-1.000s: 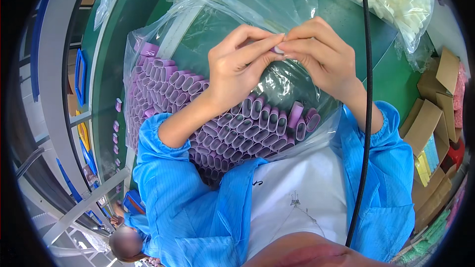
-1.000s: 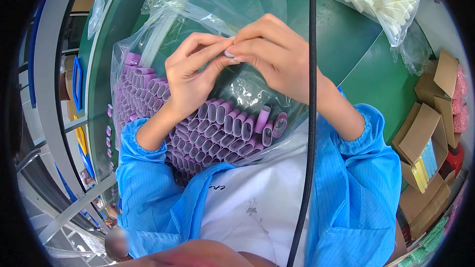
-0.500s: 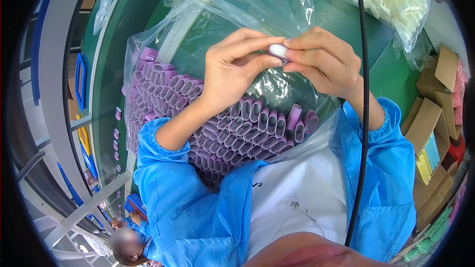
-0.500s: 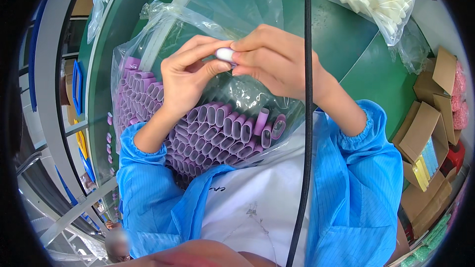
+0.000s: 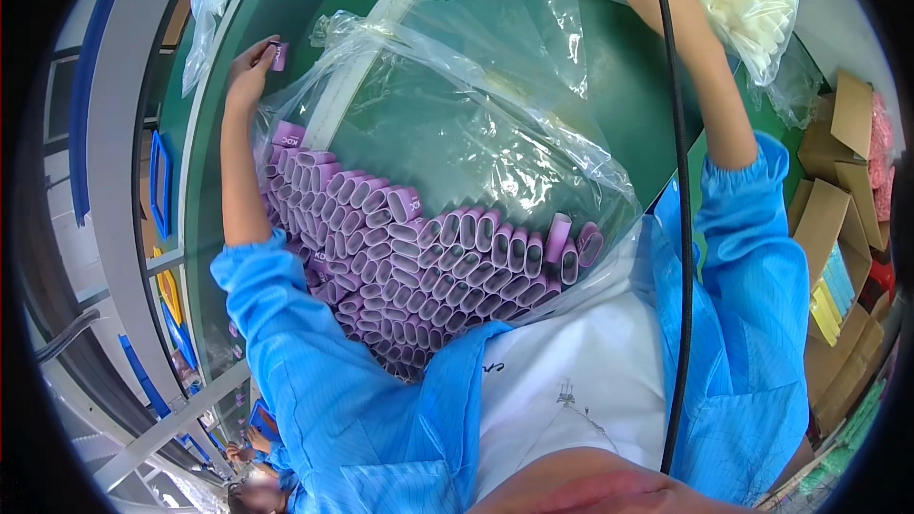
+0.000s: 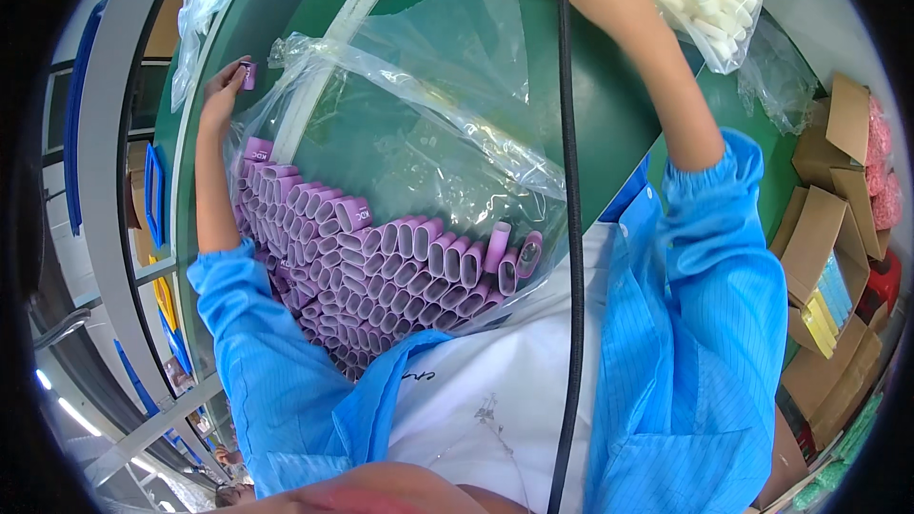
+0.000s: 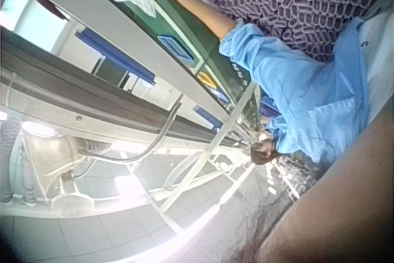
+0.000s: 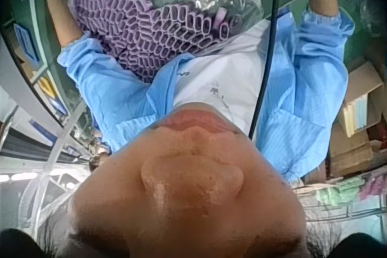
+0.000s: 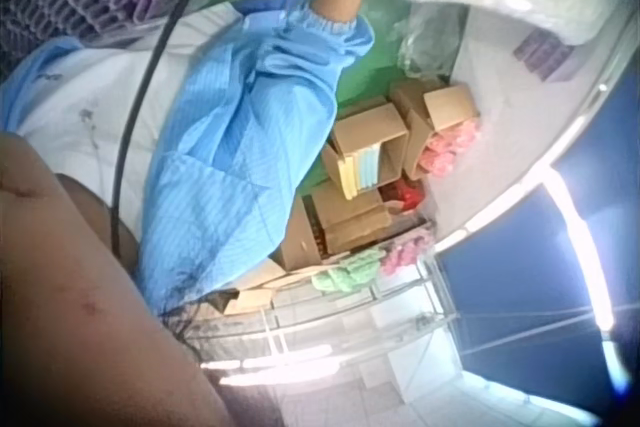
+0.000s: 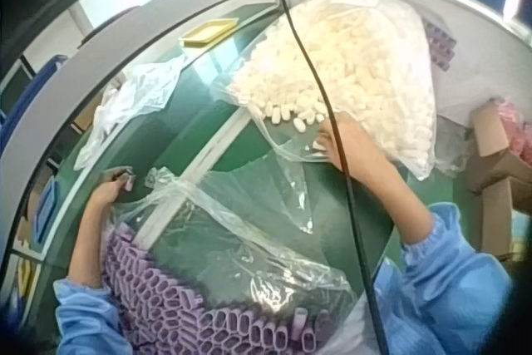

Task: The person repeatedly picks up small purple plastic containers and white cylindrical objects from a nearby bag. They insert the white objects into the purple containers and place the assembled units onto a green table surface. The process is repetitive and involves handling items one at a time.

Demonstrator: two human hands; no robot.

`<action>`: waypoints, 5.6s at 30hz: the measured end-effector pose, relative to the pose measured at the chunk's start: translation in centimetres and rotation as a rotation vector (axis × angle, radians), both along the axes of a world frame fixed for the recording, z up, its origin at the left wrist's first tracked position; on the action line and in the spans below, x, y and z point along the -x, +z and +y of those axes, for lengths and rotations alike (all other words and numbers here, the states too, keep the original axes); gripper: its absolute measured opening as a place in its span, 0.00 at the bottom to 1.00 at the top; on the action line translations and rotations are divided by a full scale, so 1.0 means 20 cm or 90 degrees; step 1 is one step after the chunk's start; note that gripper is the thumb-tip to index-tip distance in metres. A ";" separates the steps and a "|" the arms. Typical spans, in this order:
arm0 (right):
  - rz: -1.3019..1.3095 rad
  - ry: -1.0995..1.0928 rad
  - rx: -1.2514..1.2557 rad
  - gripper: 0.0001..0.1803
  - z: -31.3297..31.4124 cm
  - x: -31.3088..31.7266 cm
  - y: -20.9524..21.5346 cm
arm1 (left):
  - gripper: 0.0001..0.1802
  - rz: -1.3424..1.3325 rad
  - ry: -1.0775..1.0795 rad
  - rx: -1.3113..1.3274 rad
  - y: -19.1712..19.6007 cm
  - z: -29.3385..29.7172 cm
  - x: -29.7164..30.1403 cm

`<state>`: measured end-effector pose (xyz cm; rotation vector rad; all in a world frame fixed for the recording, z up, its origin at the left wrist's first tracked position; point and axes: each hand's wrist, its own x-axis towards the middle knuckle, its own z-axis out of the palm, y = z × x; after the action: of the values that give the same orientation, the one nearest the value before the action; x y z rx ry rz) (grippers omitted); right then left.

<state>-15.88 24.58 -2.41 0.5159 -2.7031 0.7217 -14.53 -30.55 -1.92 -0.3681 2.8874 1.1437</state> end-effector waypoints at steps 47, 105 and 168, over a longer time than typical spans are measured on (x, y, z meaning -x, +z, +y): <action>-0.041 0.232 0.559 0.09 -0.28 -0.66 0.10 | 0.19 0.090 -0.231 -0.581 0.17 1.52 -0.67; 0.004 0.260 0.355 0.09 -0.20 -0.50 0.10 | 0.15 0.199 -0.416 0.119 0.17 1.53 -0.69; -0.130 0.408 0.380 0.13 -0.13 -0.59 -0.01 | 0.11 0.039 -0.308 -0.264 0.02 1.50 -0.69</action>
<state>-4.17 21.90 -2.68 1.1983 -2.2817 1.7444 -0.67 -0.49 -1.46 0.3577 2.4687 1.5966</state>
